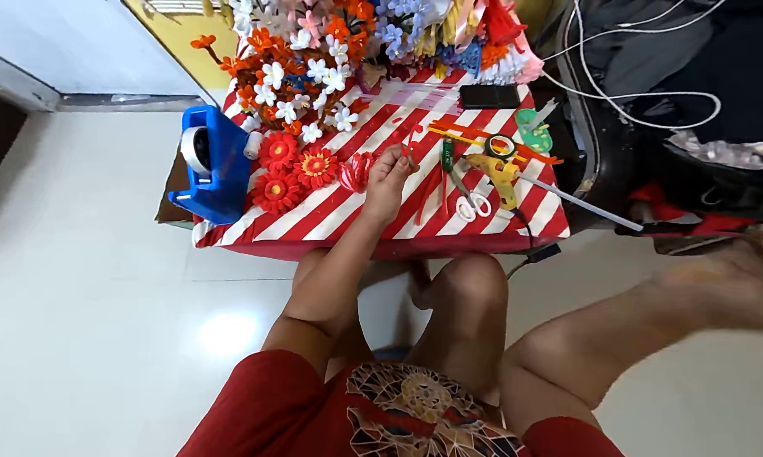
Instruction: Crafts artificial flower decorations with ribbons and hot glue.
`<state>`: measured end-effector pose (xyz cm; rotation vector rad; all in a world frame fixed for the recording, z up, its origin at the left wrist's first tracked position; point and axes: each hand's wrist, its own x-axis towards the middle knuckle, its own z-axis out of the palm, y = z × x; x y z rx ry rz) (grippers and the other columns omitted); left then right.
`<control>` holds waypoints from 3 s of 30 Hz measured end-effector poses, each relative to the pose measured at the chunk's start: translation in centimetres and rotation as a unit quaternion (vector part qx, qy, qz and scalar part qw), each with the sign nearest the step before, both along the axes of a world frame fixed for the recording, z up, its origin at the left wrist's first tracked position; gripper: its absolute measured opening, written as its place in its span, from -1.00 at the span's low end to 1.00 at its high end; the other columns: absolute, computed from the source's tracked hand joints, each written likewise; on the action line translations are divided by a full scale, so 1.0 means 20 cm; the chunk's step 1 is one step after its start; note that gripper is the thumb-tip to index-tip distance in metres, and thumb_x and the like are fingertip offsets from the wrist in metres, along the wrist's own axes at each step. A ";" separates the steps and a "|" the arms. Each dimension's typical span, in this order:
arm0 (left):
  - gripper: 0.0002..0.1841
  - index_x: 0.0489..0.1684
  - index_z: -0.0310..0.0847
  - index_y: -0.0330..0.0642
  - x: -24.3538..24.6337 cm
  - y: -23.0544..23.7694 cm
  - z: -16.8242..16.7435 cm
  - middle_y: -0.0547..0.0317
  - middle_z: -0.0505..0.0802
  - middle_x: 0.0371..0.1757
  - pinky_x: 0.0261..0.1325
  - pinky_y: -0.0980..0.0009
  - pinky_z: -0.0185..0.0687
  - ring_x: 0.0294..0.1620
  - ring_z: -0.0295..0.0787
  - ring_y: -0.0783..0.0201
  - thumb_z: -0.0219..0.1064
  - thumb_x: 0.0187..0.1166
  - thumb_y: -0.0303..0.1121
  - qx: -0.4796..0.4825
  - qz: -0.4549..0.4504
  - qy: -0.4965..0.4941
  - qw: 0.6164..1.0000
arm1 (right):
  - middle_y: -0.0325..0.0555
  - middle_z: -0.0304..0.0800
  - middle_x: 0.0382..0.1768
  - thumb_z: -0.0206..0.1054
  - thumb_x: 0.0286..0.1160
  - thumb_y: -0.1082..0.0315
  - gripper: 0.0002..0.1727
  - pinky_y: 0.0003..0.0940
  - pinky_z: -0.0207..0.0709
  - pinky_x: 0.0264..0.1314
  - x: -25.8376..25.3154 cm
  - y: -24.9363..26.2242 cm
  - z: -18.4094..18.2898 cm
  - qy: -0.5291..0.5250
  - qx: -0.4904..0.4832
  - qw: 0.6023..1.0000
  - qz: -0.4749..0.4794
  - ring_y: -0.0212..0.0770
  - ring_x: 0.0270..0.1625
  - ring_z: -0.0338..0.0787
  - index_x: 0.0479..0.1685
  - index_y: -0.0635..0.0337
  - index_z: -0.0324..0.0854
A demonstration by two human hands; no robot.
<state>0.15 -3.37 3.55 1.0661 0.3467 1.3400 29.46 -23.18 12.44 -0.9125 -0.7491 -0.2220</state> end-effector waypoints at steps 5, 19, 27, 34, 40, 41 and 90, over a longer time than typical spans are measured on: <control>-0.76 -0.16 0.61 -0.01 0.07 0.00 -0.01 0.45 0.74 -0.19 0.13 0.41 0.68 -0.14 0.69 0.50 0.00 0.75 -0.47 -0.019 0.005 0.003 1.000 | 0.30 0.72 0.15 0.29 0.67 0.33 -0.58 0.05 0.63 0.28 0.24 0.37 -0.35 -0.153 -0.517 0.840 0.063 0.07 0.14 0.76 0.35 0.47 0.54; -0.75 -0.21 0.60 0.01 0.13 -0.03 -0.05 0.46 0.70 -0.29 0.03 0.45 0.62 -0.22 0.63 0.52 -0.01 0.73 -0.46 -0.055 -0.016 0.010 0.998 | 0.43 0.67 0.17 0.22 0.68 0.41 -0.73 0.37 0.42 0.37 0.05 0.45 -0.44 -0.208 -0.563 0.798 0.046 0.39 0.29 0.64 0.08 0.48 0.68; -0.74 -0.10 0.56 -0.09 0.16 -0.16 0.06 0.43 0.69 -0.33 -0.02 0.49 0.65 -0.28 0.64 0.52 -0.09 0.76 -0.50 -0.088 -0.056 0.004 0.995 | 0.04 0.74 -0.24 0.27 0.59 0.42 -0.77 -0.40 0.62 0.00 -0.44 0.08 -0.52 -0.063 -0.477 0.861 0.166 -0.36 -0.17 0.70 -0.16 0.50 0.68; -0.73 -0.12 0.55 -0.08 0.13 -0.43 0.22 0.40 0.71 -0.30 -0.04 0.51 0.66 -0.27 0.66 0.51 -0.12 0.78 -0.49 -0.104 -0.133 -0.022 0.985 | -0.26 0.73 -0.30 0.26 0.53 0.47 -0.85 -0.63 0.61 -0.09 -0.71 -0.10 -0.50 -0.062 -0.398 0.853 0.333 -0.59 -0.23 0.68 -0.30 0.35 0.71; -0.72 -0.13 0.60 0.05 -0.06 -0.74 0.25 0.43 0.66 -0.26 -0.06 0.52 0.59 -0.23 0.60 0.52 -0.09 0.78 -0.33 -0.084 -0.164 0.037 0.982 | -0.44 0.72 -0.05 0.25 0.61 0.46 -0.76 -0.48 0.65 0.14 -0.85 -0.12 -0.32 -0.033 -0.263 0.901 0.345 -0.53 -0.02 0.71 0.16 0.09 0.67; -0.72 -0.13 0.61 0.04 -0.08 -0.76 0.23 0.42 0.67 -0.25 -0.07 0.51 0.59 -0.23 0.60 0.52 -0.09 0.77 -0.33 -0.084 -0.163 0.044 0.982 | -0.38 0.68 0.03 0.23 0.61 0.46 -0.71 -0.47 0.62 0.20 -0.88 -0.11 -0.29 -0.036 -0.256 0.898 0.355 -0.50 0.05 0.69 0.24 0.14 0.65; -0.81 -0.20 0.81 -0.28 -0.29 -0.66 0.12 0.20 0.77 0.07 0.15 0.45 0.63 0.06 0.67 0.44 0.23 0.65 -0.52 -0.015 -0.034 0.211 0.977 | -0.40 0.62 -0.38 0.27 0.64 0.46 -0.87 -0.55 0.57 -0.10 -1.14 0.10 -0.35 0.098 -0.323 0.866 0.368 -0.55 -0.29 0.62 -0.30 0.14 0.63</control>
